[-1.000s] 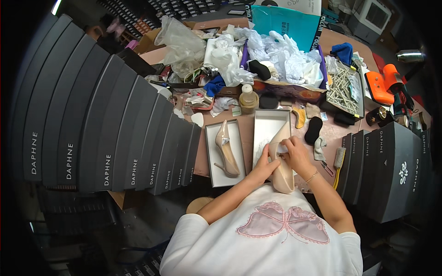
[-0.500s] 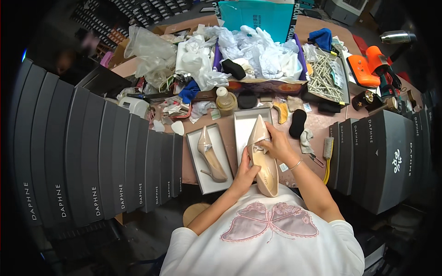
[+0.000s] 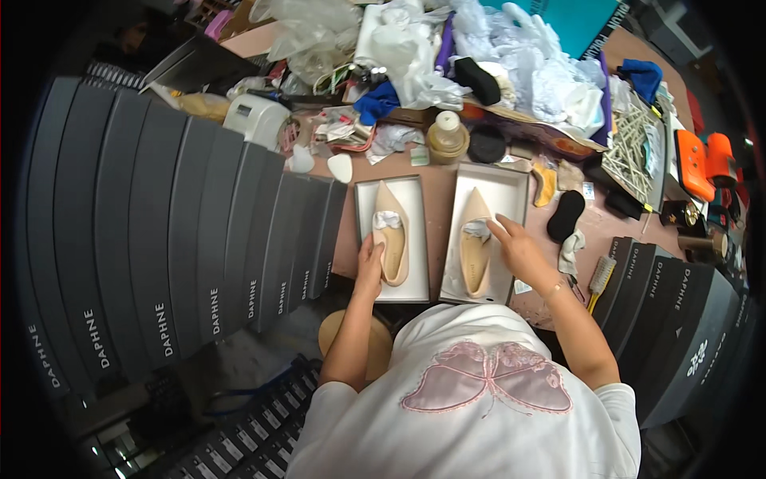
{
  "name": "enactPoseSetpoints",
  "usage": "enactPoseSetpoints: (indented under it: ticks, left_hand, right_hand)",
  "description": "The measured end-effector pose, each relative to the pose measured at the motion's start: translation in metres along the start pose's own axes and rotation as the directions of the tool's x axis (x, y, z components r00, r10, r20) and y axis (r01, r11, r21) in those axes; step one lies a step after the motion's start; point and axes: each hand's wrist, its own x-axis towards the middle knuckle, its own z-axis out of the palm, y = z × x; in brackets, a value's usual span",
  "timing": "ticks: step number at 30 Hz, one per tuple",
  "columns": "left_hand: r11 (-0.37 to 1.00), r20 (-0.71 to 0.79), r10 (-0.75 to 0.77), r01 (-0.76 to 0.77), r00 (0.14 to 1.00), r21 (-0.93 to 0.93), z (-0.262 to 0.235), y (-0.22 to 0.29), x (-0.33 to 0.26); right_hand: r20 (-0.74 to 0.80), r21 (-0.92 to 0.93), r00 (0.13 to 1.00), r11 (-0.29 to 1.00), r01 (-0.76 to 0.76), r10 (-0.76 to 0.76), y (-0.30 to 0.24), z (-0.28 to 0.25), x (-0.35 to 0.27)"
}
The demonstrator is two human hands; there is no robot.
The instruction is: Inspecting, cleaning, and packing a pair of high-heeled shoes into a shoebox.
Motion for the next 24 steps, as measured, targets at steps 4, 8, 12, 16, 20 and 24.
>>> enactPoseSetpoints:
  ticks: [4, 8, 12, 16, 20, 24]
  left_hand:
    - [0.974, 0.039, -0.202, 0.205, 0.979, -0.093, 0.001, -0.002, -0.007]
    - [0.488, 0.207, 0.488, -0.462, 0.848, 0.74, -0.016, -0.022, -0.019]
    - [0.041, 0.514, 0.591, -0.66, 0.621, 0.75, 0.006, -0.004, -0.007]
    - [0.053, 0.681, 0.523, -0.817, 0.513, 0.574, 0.02, 0.047, -0.007]
    - [0.861, 0.533, 0.025, -0.289, 0.846, 0.418, 0.048, 0.13, -0.065]
    - [0.875, 0.712, 0.19, -0.445, 0.676, 0.189, 0.068, 0.139, -0.088]
  right_hand:
    - [0.048, -0.073, 0.981, 0.978, 0.193, -0.19, -0.005, 0.009, -0.022]
    - [-0.022, -0.065, 0.983, 0.982, 0.18, -0.181, -0.003, 0.034, -0.022]
    - [-0.096, 0.059, 0.982, 0.984, 0.17, -0.164, -0.003, 0.034, -0.013]
    - [-0.173, 0.263, 0.968, 0.938, 0.225, -0.184, -0.041, -0.024, -0.006]
    - [-0.014, 0.623, 0.998, 0.78, 0.059, -0.064, -0.056, -0.087, -0.013]
    - [0.15, 0.841, 0.981, 0.537, -0.063, -0.119, -0.074, -0.107, -0.017]
